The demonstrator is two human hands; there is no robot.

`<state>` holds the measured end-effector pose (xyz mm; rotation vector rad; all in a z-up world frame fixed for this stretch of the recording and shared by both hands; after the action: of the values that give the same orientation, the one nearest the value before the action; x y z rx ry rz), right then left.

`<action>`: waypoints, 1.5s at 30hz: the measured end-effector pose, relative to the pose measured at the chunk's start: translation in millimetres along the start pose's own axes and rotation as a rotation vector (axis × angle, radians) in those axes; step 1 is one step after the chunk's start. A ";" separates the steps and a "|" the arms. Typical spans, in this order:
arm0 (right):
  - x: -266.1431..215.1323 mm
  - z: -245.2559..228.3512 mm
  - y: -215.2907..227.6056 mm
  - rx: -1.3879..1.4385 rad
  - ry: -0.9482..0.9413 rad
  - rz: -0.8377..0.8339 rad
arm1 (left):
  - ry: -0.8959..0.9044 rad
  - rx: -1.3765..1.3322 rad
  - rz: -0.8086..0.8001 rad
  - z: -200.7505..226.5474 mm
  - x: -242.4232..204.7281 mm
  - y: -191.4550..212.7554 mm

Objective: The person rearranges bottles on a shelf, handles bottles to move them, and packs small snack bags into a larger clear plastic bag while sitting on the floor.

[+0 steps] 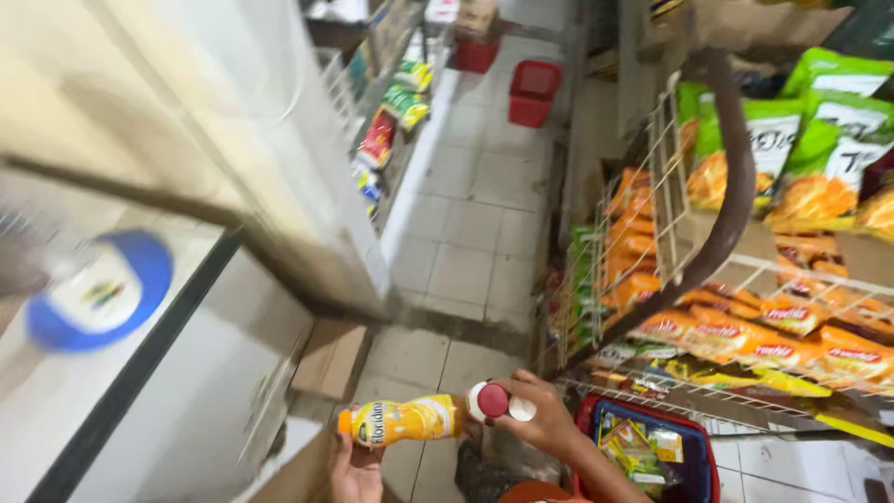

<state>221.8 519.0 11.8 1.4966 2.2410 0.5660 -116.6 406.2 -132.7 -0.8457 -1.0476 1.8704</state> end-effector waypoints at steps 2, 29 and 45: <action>30.7 1.5 28.3 -0.062 0.090 0.110 | 0.029 0.049 -0.126 -23.8 55.4 -26.2; 163.0 -12.3 102.1 -0.005 -0.341 0.924 | 0.761 0.048 -1.059 -226.6 362.4 -697.5; -3.0 -253.9 157.4 -0.044 -0.163 1.292 | 0.679 -0.416 -1.578 -167.0 111.7 -821.7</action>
<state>211.9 541.6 309.5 2.7011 0.8725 0.7439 239.5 828.8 507.8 -0.4667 -1.0794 0.0308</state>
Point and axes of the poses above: each hand's wrist, its own x-axis towards the middle knuckle, its own y-axis out of the back of the hand, z = x × y, the point moved 7 cm from there along x, towards the middle knuckle, and after that the axes turned 6 degrees about -y, right-handed, at the moved point
